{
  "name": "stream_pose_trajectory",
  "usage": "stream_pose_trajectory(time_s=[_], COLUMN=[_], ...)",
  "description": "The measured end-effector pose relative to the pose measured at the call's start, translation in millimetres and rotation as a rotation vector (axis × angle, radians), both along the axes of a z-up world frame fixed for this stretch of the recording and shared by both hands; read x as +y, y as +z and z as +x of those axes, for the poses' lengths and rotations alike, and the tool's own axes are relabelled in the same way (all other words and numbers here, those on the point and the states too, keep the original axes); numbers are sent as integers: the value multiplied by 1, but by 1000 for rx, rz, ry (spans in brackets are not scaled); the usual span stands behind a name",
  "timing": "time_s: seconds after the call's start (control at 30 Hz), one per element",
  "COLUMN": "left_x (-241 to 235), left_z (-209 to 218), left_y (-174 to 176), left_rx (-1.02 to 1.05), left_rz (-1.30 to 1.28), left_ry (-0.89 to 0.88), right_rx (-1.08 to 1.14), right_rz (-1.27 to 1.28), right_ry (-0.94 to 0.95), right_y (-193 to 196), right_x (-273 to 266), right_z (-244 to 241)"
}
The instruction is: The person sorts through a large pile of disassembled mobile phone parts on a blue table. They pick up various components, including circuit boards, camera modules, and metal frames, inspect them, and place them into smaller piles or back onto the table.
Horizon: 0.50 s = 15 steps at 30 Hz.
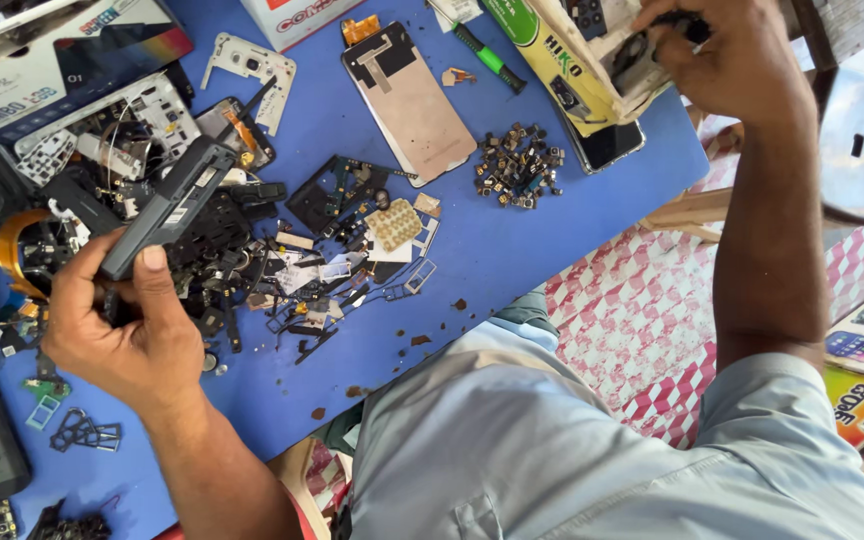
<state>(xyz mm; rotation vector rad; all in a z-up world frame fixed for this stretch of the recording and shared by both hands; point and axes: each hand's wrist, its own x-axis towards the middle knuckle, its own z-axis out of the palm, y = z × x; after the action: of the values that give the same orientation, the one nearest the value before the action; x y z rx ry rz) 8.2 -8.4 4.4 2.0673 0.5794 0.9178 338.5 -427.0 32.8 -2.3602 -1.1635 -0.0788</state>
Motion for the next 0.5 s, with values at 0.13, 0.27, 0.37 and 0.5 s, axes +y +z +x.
stream_pose_trajectory(time_s=[0.13, 0.27, 0.37, 0.5], left_x=[1, 1, 0, 1], left_z=[0, 0, 1, -1], left_y=[-2, -2, 0, -1], left_rx=[1, 11, -10, 11], left_rz=[16, -5, -39, 21], left_ry=[-16, -8, -19, -24], right_rx=[352, 585, 404, -184], right_rz=[67, 237, 119, -38], right_ry=[-103, -106, -128, 41], right_y=[15, 25, 21, 10], right_x=[2, 5, 11, -1], right_z=[-6, -11, -15, -12])
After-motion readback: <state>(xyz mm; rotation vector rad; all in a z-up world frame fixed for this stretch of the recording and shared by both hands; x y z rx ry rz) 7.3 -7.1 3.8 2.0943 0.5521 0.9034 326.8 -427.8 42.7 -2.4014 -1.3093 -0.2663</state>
